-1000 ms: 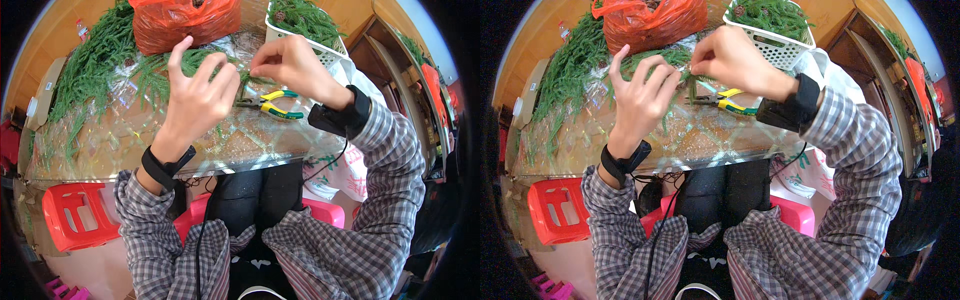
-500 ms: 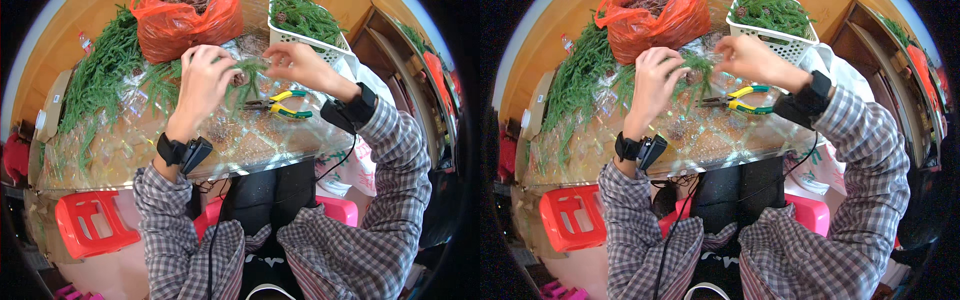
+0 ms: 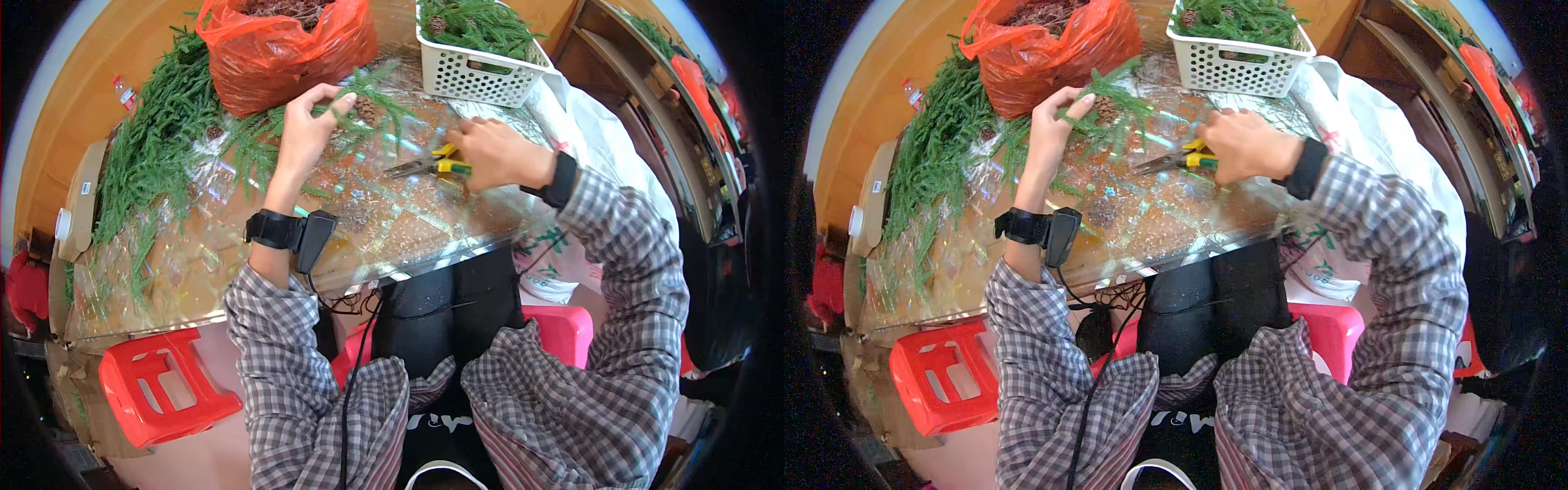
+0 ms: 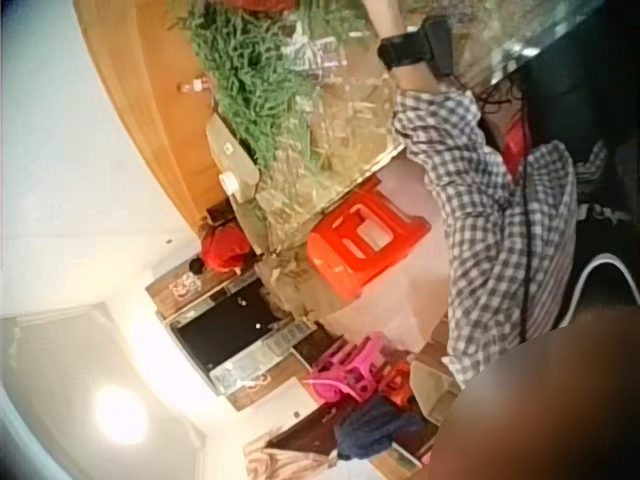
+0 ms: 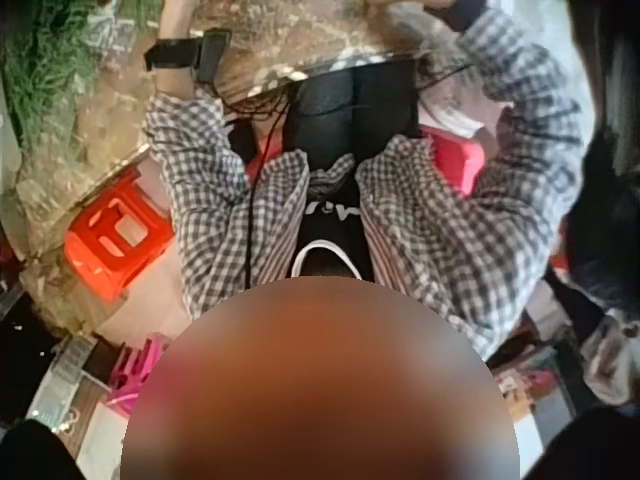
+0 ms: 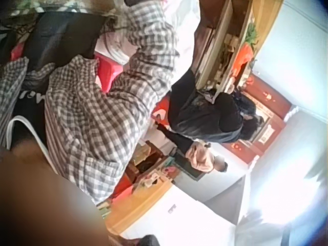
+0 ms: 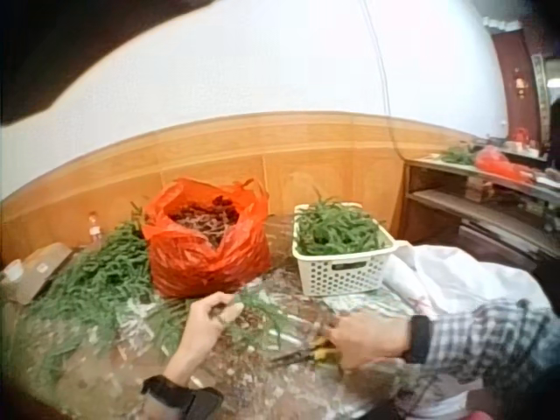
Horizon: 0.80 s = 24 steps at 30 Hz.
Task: Trimming and sorting green plant sprigs using wire cutters.
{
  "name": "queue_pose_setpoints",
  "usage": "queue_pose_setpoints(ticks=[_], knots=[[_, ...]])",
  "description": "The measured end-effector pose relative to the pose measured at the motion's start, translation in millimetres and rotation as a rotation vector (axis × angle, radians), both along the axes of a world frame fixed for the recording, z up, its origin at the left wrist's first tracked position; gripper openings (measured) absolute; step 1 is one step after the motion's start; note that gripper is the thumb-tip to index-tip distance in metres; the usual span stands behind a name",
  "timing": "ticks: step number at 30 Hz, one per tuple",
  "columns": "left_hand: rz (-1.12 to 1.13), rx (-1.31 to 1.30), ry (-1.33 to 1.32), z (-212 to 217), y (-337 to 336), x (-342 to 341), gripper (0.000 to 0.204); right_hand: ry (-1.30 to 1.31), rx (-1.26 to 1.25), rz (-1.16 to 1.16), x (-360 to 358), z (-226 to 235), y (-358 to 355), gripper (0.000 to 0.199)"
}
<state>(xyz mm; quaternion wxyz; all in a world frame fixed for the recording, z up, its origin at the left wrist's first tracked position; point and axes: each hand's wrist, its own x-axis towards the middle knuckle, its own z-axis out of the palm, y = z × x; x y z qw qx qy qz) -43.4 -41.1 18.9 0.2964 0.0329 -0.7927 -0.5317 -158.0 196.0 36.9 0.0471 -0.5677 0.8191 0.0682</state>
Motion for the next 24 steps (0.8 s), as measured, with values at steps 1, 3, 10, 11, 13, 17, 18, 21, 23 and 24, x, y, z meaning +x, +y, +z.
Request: queue_pose_setpoints(ticks=[1, 3, 10, 11, 13, 17, 18, 21, 23, 24], knots=[[-0.008, 0.031, -0.016, 1, 1, 0, 0.025, 0.048, -0.006, -0.059, -3, -1, -4, 0.048], [-0.020, 0.059, -0.035, -1, 5, -2, 0.025, 0.136, -0.026, -0.168, -7, -4, -9, 0.042], [0.040, -0.063, 0.138, -11, 6, -7, 0.023, -0.136, -0.655, -0.503, 1, 46, 17, 0.035], [0.046, -0.062, 0.143, -10, 7, -7, 0.023, -0.132, -0.654, -0.496, 3, 46, 15, 0.035], [0.135, -0.096, 0.168, -9, 7, -5, 0.025, -0.187, -0.790, -0.342, 14, 39, 0, 0.033], [0.286, -0.179, 0.229, 3, 18, 6, 0.029, -0.234, -0.866, -0.214, 32, 26, -36, 0.032], [0.333, -0.212, 0.250, 6, 19, 7, 0.031, -0.245, -0.872, -0.196, 33, 24, -42, 0.032], [0.414, -0.350, 0.274, 3, 18, 5, 0.031, -0.168, -0.866, -0.185, 23, 14, -52, 0.032], [0.454, -0.423, 0.276, 2, 16, 7, 0.032, -0.137, -0.865, -0.182, 18, 10, -54, 0.032], [0.473, -0.449, 0.287, 4, 16, 8, 0.031, -0.144, -0.860, -0.175, 17, 9, -53, 0.032]])
